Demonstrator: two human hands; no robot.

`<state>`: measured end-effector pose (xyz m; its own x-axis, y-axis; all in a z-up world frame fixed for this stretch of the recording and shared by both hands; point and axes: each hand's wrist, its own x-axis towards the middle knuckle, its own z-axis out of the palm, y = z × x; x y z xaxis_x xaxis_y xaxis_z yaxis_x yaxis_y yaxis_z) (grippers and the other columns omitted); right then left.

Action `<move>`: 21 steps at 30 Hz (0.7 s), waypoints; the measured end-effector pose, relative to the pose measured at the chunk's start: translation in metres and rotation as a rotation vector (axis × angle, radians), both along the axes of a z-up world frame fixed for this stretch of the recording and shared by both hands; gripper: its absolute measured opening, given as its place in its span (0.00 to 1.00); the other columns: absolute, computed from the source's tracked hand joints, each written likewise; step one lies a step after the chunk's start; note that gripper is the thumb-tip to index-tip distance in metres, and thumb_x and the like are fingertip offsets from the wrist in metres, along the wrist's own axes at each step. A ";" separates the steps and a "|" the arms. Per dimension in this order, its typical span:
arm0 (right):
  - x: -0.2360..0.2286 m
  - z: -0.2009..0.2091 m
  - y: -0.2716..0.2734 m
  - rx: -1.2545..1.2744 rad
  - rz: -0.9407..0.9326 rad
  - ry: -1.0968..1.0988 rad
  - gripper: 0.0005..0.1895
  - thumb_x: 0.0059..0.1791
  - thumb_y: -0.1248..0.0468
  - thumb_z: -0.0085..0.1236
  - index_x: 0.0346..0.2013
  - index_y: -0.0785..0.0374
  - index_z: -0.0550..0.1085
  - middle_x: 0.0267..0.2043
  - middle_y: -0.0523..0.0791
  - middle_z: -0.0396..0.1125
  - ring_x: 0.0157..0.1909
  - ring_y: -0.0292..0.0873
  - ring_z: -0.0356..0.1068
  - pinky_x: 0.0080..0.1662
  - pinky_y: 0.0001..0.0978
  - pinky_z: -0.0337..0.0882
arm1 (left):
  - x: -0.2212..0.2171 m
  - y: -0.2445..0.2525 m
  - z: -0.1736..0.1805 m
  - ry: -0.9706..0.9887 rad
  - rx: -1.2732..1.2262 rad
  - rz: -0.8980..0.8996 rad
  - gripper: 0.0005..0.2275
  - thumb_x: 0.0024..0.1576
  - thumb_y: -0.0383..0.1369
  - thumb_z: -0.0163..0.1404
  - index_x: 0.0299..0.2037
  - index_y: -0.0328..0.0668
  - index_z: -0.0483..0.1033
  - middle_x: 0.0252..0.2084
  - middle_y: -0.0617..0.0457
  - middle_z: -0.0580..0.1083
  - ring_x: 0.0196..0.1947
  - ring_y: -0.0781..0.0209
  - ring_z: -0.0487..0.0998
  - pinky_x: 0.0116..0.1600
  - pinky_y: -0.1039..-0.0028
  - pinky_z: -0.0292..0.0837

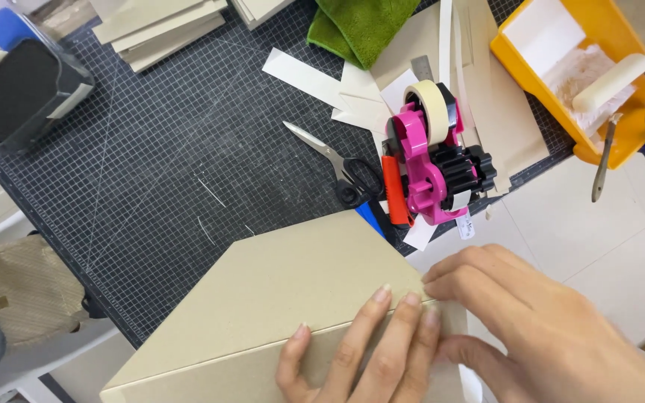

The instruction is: Assembling a cardboard box by applying glue to the edges and securing them with tape.

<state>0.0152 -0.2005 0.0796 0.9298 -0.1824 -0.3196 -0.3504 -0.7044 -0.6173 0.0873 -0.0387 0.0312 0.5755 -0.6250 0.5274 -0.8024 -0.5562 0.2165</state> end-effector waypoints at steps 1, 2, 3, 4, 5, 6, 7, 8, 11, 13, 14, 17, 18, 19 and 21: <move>0.005 0.000 -0.001 -0.008 0.022 -0.019 0.16 0.43 0.55 0.65 0.42 0.53 0.73 0.43 0.37 0.71 0.46 0.37 0.72 0.43 0.30 0.74 | 0.001 -0.002 0.000 -0.012 -0.037 0.021 0.06 0.63 0.38 0.47 0.41 0.73 0.75 0.44 0.80 0.78 0.45 0.83 0.81 0.60 0.62 0.51; 0.009 0.000 -0.002 -0.016 0.041 -0.038 0.10 0.43 0.59 0.64 0.36 0.52 0.72 0.36 0.36 0.69 0.38 0.38 0.71 0.36 0.29 0.74 | 0.001 -0.005 -0.001 -0.024 -0.075 0.040 0.06 0.63 0.39 0.48 0.39 0.73 0.76 0.43 0.79 0.79 0.44 0.83 0.82 0.61 0.63 0.51; 0.011 -0.002 -0.005 -0.017 0.040 -0.042 0.10 0.43 0.59 0.64 0.36 0.52 0.72 0.36 0.36 0.69 0.38 0.38 0.71 0.36 0.29 0.74 | -0.001 -0.004 0.002 -0.028 -0.076 0.038 0.06 0.63 0.39 0.48 0.39 0.73 0.76 0.43 0.79 0.79 0.44 0.83 0.82 0.61 0.63 0.51; 0.014 -0.004 -0.008 0.008 0.033 0.018 0.07 0.42 0.62 0.61 0.32 0.51 0.72 0.32 0.35 0.70 0.36 0.39 0.71 0.35 0.30 0.73 | -0.004 -0.004 0.005 0.051 -0.085 0.049 0.05 0.61 0.38 0.48 0.38 0.73 0.74 0.43 0.76 0.80 0.44 0.80 0.83 0.59 0.61 0.52; 0.015 -0.006 -0.011 0.034 0.026 0.078 0.05 0.42 0.64 0.59 0.28 0.49 0.73 0.29 0.34 0.71 0.33 0.39 0.71 0.34 0.32 0.72 | -0.007 -0.004 0.007 0.129 -0.094 0.060 0.05 0.60 0.38 0.49 0.37 0.73 0.72 0.43 0.73 0.80 0.44 0.77 0.83 0.58 0.59 0.54; 0.020 -0.007 -0.013 0.034 0.025 0.074 0.05 0.42 0.64 0.59 0.28 0.49 0.73 0.29 0.34 0.71 0.33 0.39 0.71 0.34 0.32 0.72 | -0.007 -0.003 0.007 0.126 -0.093 0.059 0.05 0.60 0.38 0.49 0.37 0.73 0.72 0.43 0.73 0.80 0.44 0.77 0.83 0.58 0.59 0.54; 0.025 -0.008 -0.016 0.040 0.058 0.041 0.08 0.40 0.64 0.61 0.23 0.50 0.69 0.24 0.35 0.68 0.29 0.40 0.69 0.32 0.32 0.71 | -0.008 -0.002 0.007 0.153 -0.084 0.044 0.07 0.57 0.34 0.47 0.29 0.67 0.68 0.43 0.74 0.81 0.45 0.79 0.83 0.59 0.61 0.52; 0.029 -0.011 -0.017 0.049 0.086 0.007 0.12 0.39 0.64 0.63 0.19 0.52 0.66 0.19 0.35 0.66 0.25 0.41 0.66 0.30 0.31 0.69 | -0.008 0.000 0.006 0.180 -0.070 0.023 0.11 0.54 0.30 0.45 0.21 0.62 0.64 0.44 0.74 0.82 0.46 0.80 0.83 0.61 0.62 0.51; 0.038 -0.018 -0.024 0.070 0.106 0.135 0.17 0.36 0.63 0.66 0.14 0.55 0.63 0.18 0.36 0.66 0.21 0.41 0.67 0.29 0.35 0.66 | -0.006 0.006 0.012 0.246 -0.006 -0.023 0.12 0.57 0.33 0.44 0.20 0.58 0.62 0.48 0.73 0.81 0.50 0.79 0.82 0.61 0.62 0.50; 0.056 -0.007 -0.026 0.082 0.085 0.252 0.10 0.35 0.66 0.60 0.13 0.54 0.67 0.16 0.36 0.67 0.21 0.40 0.65 0.30 0.33 0.65 | -0.004 0.007 0.007 0.189 -0.017 -0.041 0.13 0.62 0.35 0.37 0.23 0.59 0.63 0.47 0.72 0.81 0.49 0.78 0.82 0.61 0.62 0.49; 0.065 0.000 -0.028 0.089 0.080 0.374 0.09 0.35 0.69 0.54 0.12 0.53 0.72 0.13 0.36 0.69 0.20 0.39 0.63 0.30 0.31 0.64 | -0.002 0.007 0.005 0.137 -0.037 -0.044 0.16 0.67 0.38 0.30 0.26 0.60 0.65 0.46 0.72 0.81 0.48 0.77 0.83 0.62 0.63 0.48; 0.068 0.003 -0.029 0.081 -0.034 0.398 0.14 0.51 0.57 0.50 0.24 0.51 0.78 0.19 0.33 0.75 0.24 0.35 0.68 0.38 0.23 0.68 | 0.005 0.001 0.008 0.005 -0.032 -0.030 0.08 0.65 0.35 0.42 0.43 0.65 0.75 0.44 0.72 0.80 0.46 0.76 0.83 0.63 0.63 0.49; 0.052 -0.003 -0.024 0.082 -0.040 0.395 0.14 0.51 0.57 0.50 0.24 0.51 0.78 0.19 0.33 0.75 0.24 0.35 0.68 0.38 0.23 0.68 | 0.006 0.002 0.009 0.003 -0.031 -0.036 0.08 0.65 0.35 0.42 0.43 0.65 0.75 0.44 0.72 0.80 0.46 0.76 0.83 0.63 0.63 0.49; 0.037 -0.009 -0.018 0.186 -0.253 0.290 0.18 0.53 0.53 0.44 0.24 0.53 0.77 0.20 0.36 0.72 0.25 0.35 0.68 0.37 0.25 0.68 | 0.008 0.002 0.011 -0.009 0.004 -0.052 0.06 0.63 0.36 0.48 0.43 0.67 0.77 0.45 0.72 0.79 0.46 0.76 0.82 0.62 0.63 0.50; 0.005 -0.029 0.003 0.299 -0.461 0.175 0.24 0.56 0.49 0.38 0.24 0.54 0.76 0.21 0.39 0.69 0.27 0.35 0.67 0.36 0.27 0.68 | 0.009 0.003 0.014 -0.025 0.048 -0.066 0.06 0.62 0.36 0.54 0.43 0.69 0.79 0.46 0.73 0.77 0.46 0.77 0.81 0.60 0.63 0.52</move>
<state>0.0200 -0.1978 0.0501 0.7043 -0.4342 -0.5616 -0.6947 -0.2588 -0.6711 0.0959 -0.0357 0.0456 0.5187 -0.6861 0.5101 -0.8428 -0.5107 0.1700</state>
